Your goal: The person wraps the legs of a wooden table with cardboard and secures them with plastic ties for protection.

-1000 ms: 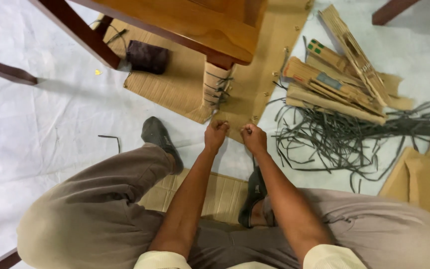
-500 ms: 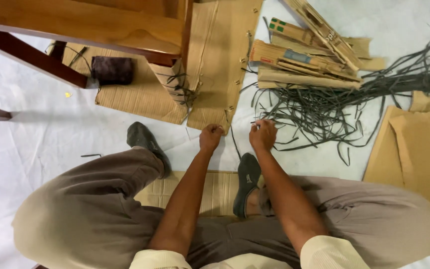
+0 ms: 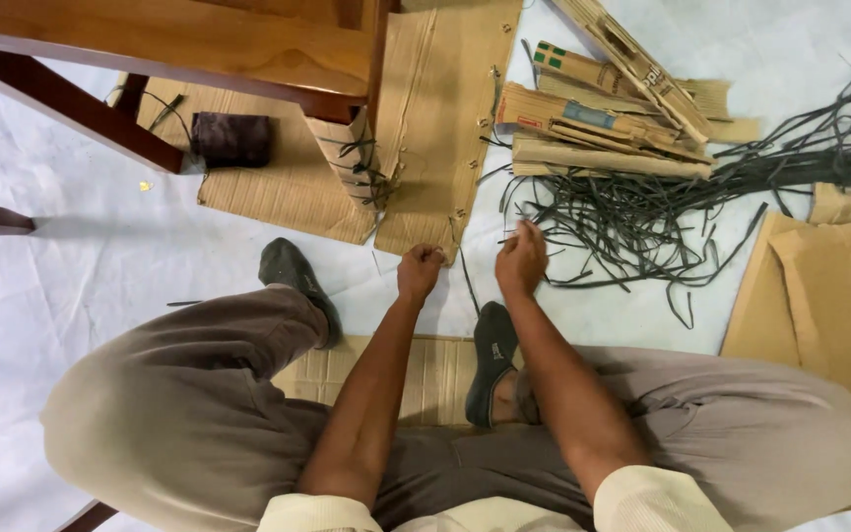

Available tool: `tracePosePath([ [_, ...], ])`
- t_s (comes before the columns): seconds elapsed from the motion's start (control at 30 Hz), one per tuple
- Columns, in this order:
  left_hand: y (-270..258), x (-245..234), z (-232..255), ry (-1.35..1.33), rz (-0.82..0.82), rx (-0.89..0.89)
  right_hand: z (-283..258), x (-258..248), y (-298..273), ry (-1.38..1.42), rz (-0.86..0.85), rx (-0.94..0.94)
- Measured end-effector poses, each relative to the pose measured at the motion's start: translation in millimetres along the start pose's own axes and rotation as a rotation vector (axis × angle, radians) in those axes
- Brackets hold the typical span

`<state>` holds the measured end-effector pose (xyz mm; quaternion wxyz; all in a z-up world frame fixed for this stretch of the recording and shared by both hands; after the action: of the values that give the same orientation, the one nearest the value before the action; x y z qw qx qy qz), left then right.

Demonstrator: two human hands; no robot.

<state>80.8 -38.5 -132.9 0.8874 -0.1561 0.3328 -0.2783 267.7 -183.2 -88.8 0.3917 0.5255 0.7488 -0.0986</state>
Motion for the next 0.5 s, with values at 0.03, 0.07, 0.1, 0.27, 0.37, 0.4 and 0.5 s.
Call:
tracePosePath([
  [0.03,-1,-3,-2,-0.003,0.003,-0.002,4,-3,4,0.0,-0.002,-0.004],
  [0.07,-2,-7,-3,-0.025,0.015,0.011,22,-8,7,-0.052,0.018,0.229],
  [0.1,-2,-9,-3,-0.049,0.025,0.026,40,-15,8,-0.107,0.04,0.46],
  [0.27,2,-6,-18,-0.023,0.026,0.009,89,-38,-1,-0.175,-0.044,0.858],
  [0.37,4,-3,-26,0.0,0.027,-0.01,75,-51,-9,-0.208,0.102,0.819],
  [0.4,4,-2,-28,-0.009,0.021,-0.018,61,-61,-8,-0.237,0.253,0.681],
  [0.5,8,5,-37,-0.034,0.0,-0.037,79,-25,-6,0.141,0.143,0.514],
])
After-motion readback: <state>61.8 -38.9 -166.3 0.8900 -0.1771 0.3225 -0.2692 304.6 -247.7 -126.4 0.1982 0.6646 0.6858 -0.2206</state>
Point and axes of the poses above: each hand's wrist, its own y-axis towards the middle knuckle, its own x-axis out of the palm, z = x × y, the point moved 6 cm from there along y, towards the middle knuckle, and after that the axes turned 11 degrees about y, right-handed, at the moved point
